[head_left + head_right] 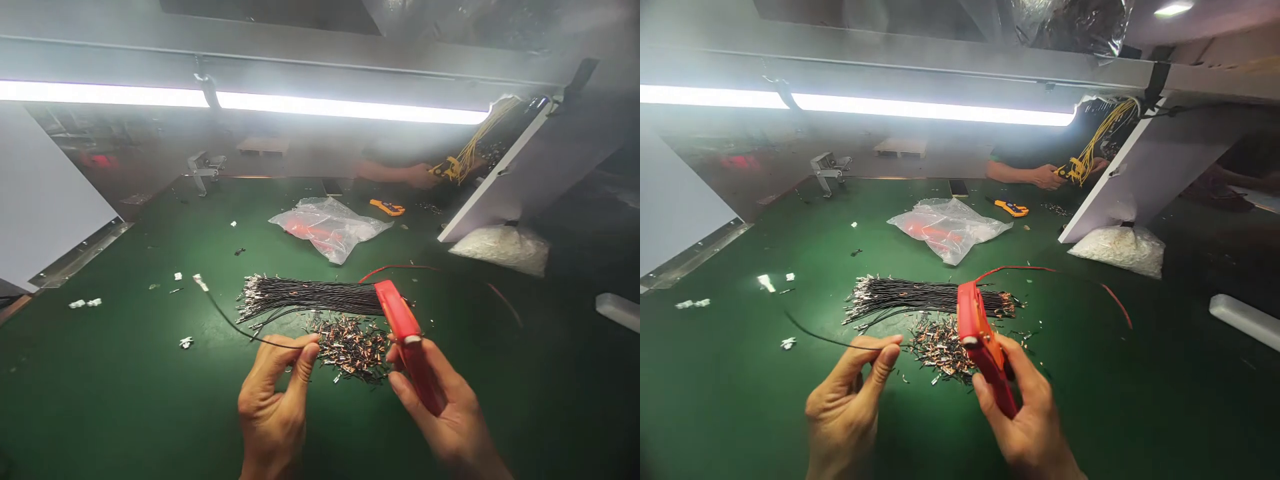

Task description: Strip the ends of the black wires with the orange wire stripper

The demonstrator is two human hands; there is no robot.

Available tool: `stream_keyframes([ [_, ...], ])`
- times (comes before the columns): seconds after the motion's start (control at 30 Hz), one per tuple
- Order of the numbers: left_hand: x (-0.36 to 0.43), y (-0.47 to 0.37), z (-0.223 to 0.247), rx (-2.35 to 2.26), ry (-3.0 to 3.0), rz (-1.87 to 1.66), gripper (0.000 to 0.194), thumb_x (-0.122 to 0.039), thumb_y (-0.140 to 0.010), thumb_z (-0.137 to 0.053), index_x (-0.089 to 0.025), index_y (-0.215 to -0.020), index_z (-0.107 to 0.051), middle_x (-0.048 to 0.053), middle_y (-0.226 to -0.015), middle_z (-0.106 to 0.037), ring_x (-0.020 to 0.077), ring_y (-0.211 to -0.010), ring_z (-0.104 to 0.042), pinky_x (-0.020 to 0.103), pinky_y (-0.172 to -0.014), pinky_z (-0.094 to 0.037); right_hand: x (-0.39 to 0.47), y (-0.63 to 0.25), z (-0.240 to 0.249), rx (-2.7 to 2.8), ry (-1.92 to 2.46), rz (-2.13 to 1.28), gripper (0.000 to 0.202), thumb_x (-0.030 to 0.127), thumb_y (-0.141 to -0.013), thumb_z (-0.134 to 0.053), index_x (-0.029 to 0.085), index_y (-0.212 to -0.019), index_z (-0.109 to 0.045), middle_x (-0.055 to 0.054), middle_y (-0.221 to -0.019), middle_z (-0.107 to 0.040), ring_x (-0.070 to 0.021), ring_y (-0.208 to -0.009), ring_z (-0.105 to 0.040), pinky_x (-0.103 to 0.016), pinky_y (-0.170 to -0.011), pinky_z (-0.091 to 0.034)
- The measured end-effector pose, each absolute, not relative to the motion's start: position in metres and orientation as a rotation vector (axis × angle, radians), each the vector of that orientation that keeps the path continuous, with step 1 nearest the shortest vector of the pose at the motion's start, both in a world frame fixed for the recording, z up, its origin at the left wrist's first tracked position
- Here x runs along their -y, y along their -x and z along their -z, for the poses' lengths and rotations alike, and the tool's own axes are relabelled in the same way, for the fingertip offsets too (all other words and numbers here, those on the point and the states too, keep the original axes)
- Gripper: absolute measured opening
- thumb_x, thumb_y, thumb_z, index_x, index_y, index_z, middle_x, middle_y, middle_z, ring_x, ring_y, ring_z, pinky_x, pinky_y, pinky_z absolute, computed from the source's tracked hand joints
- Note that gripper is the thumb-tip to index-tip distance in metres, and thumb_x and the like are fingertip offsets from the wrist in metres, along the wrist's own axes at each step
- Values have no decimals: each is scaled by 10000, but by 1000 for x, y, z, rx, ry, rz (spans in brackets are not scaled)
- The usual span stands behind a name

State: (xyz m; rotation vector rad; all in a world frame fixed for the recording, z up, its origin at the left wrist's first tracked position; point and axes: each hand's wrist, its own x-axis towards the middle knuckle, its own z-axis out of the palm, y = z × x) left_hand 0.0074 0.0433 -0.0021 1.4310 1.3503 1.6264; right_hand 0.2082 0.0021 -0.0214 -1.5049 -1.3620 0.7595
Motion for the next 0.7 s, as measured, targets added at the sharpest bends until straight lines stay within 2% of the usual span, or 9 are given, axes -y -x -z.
stream_keyframes([
  [0.1,-49,1,-3,-1359,-1386,-1703,68,-233,-833,-739,-281,-830,-787,-24,-817,-736,125,-762,-645,224,-750,-523,-9,-226,18,1685,1522,-399,335,338,-921,-630,255,-1234,-541,-71,-1041,-665,-275,-906,-616,-391,-803,-451],
  [0.23,-52,7,-11,-1283,-1316,-1848,100,-197,-831,-739,-286,-833,-786,-30,-801,-722,120,-759,-624,219,-739,-514,-12,-225,17,2150,1406,-204,403,173,-850,-642,177,-1235,-523,-95,-1006,-689,-280,-873,-606,-413,-803,-410],
  [0.3,-48,3,-13,-1245,-1370,-1818,108,-199,-823,-743,-286,-861,-797,-19,-758,-703,132,-710,-608,239,-672,-510,-11,-212,22,2327,1318,-128,438,220,-791,-702,140,-1192,-543,-103,-973,-707,-288,-833,-612,-414,-775,-390],
  [0.33,-45,0,-13,-1232,-1401,-1778,115,-202,-823,-740,-284,-877,-802,-13,-733,-691,138,-684,-602,251,-643,-505,-10,-203,26,2394,1253,-115,429,318,-782,-729,143,-1141,-571,-96,-941,-713,-278,-783,-612,-397,-726,-382],
  [0.37,-42,-4,-13,-1222,-1434,-1723,124,-205,-822,-739,-280,-896,-805,-7,-711,-680,145,-661,-599,264,-625,-504,-9,-194,30,2423,1190,-67,362,385,-815,-701,153,-1072,-597,-66,-864,-711,-254,-715,-600,-374,-662,-359],
  [0.43,-36,-11,-10,-1216,-1458,-1655,133,-200,-831,-726,-279,-904,-805,1,-705,-681,156,-656,-617,283,-635,-517,-7,-177,38,2431,1053,135,102,218,-962,-536,162,-978,-620,-50,-841,-729,-199,-658,-592,-357,-636,-340],
  [0.53,-34,-17,-2,-1185,-1552,-1581,142,-165,-825,-723,-275,-878,-797,-3,-742,-718,150,-670,-644,263,-640,-531,-5,-159,48,2344,983,279,391,112,-1043,-304,193,-833,-623,-28,-765,-711,-168,-579,-536,-355,-598,-325],
  [0.6,-35,-18,5,-1176,-1630,-1529,159,-140,-827,-714,-268,-887,-787,-13,-758,-731,140,-680,-657,237,-635,-532,-4,-152,54,2305,974,324,419,120,-1042,-314,207,-745,-596,-2,-634,-624,-168,-534,-475,-350,-568,-308],
  [0.7,-38,-16,14,-1189,-1694,-1481,156,-130,-833,-705,-253,-899,-774,-13,-779,-744,135,-693,-669,224,-648,-539,-3,-148,64,2299,990,312,350,142,-1021,-384,214,-752,-596,14,-594,-557,-171,-540,-434,-336,-595,-343],
])
